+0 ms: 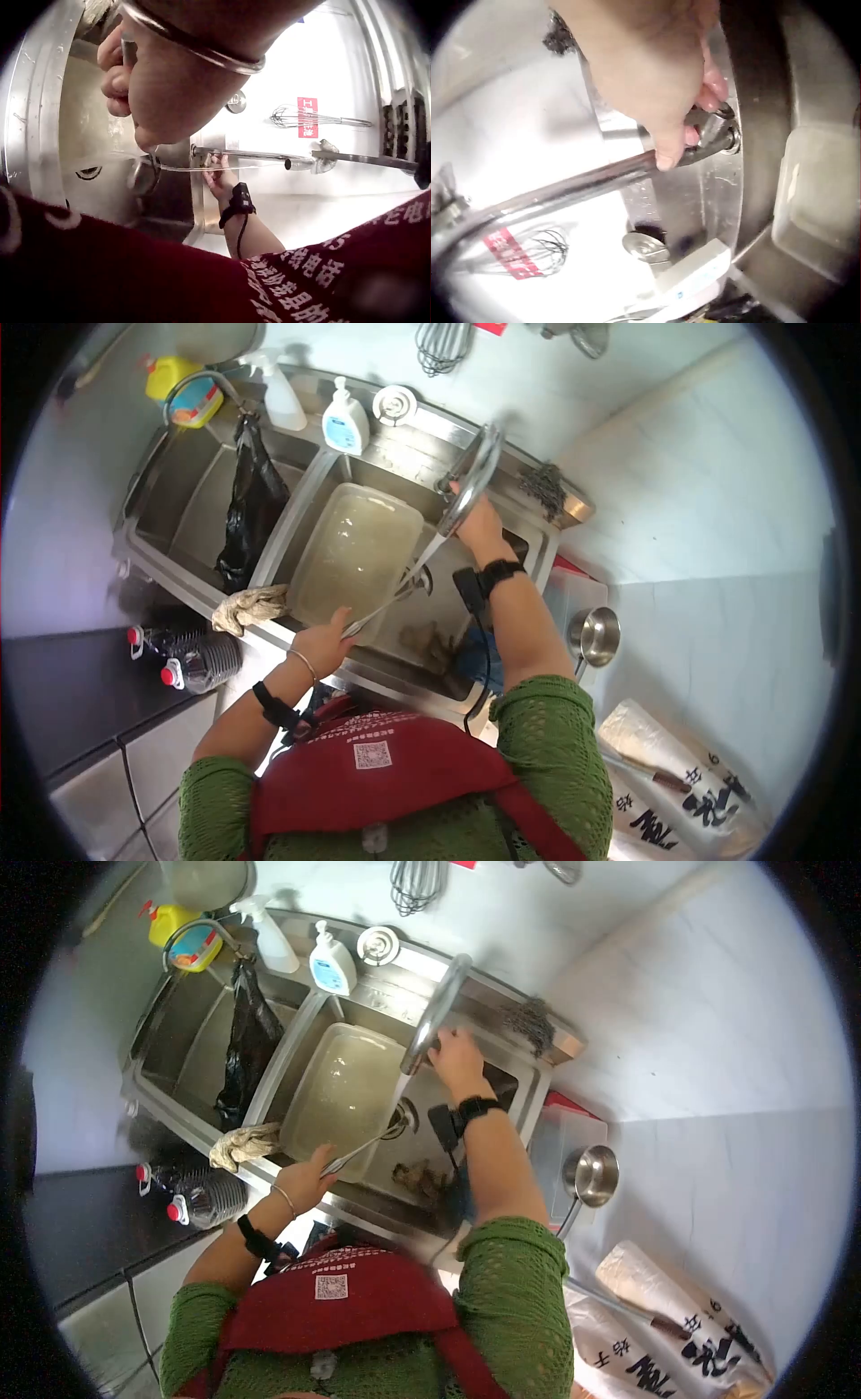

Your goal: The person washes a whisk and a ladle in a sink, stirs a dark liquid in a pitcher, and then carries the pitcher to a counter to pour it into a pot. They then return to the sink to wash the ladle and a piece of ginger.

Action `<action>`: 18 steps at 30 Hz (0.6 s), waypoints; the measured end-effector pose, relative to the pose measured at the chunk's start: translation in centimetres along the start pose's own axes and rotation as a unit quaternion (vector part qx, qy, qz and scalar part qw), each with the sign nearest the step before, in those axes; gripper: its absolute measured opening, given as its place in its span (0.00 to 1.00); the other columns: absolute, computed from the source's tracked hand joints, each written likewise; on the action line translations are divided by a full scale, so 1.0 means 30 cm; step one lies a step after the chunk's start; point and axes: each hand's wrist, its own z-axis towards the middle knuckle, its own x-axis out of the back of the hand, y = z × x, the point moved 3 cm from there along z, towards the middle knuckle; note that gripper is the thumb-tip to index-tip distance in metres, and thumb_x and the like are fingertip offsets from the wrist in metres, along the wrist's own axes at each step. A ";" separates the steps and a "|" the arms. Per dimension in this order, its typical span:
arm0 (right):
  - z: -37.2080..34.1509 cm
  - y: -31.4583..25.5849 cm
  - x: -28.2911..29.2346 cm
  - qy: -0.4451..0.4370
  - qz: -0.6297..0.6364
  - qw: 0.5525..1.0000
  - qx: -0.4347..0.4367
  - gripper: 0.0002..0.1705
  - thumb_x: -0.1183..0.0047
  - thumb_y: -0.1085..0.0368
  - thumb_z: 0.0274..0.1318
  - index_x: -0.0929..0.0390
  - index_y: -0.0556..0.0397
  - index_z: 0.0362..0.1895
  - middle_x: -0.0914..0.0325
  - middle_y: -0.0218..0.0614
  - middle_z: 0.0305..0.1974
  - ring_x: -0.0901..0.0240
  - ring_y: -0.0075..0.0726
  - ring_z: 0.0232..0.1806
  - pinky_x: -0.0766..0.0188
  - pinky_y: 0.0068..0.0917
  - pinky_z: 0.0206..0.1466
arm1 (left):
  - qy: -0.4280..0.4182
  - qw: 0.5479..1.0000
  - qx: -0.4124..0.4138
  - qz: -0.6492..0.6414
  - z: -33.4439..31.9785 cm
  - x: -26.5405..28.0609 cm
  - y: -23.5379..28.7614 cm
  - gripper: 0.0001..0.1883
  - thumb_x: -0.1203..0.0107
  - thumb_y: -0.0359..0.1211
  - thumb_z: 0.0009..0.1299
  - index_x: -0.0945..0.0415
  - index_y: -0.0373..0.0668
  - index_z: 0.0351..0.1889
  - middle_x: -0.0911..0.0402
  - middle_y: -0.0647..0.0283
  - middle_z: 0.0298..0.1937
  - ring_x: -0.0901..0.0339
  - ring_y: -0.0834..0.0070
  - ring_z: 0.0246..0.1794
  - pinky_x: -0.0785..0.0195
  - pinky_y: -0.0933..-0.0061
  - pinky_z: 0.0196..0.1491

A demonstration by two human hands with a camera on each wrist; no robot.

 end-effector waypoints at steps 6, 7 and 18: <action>0.166 0.032 -0.115 -0.076 -0.045 0.996 0.001 0.16 0.52 0.51 0.55 0.22 0.46 0.41 0.24 0.46 0.42 0.29 0.53 0.45 0.32 0.41 0.49 | -0.017 0.999 0.039 -0.020 -0.076 0.007 -0.012 0.26 0.50 0.42 0.67 0.47 0.46 0.59 0.22 0.47 0.28 0.23 0.48 0.31 0.32 0.54 0.34; 0.170 0.046 -0.109 -0.053 -0.025 0.998 0.002 0.17 0.52 0.49 0.56 0.21 0.45 0.39 0.23 0.46 0.41 0.28 0.54 0.44 0.32 0.41 0.49 | -0.017 0.999 0.038 -0.025 -0.081 0.008 -0.010 0.26 0.50 0.42 0.66 0.46 0.46 0.59 0.22 0.47 0.28 0.23 0.49 0.30 0.32 0.54 0.33; -0.232 0.032 0.031 -0.105 0.785 0.553 -0.257 0.42 0.72 0.37 0.63 0.56 0.55 0.68 0.38 0.47 0.61 0.40 0.42 0.62 0.45 0.40 0.63 | -0.026 0.999 0.013 -0.024 -0.153 -0.007 -0.017 0.26 0.50 0.42 0.66 0.44 0.44 0.58 0.21 0.48 0.30 0.23 0.49 0.34 0.32 0.54 0.38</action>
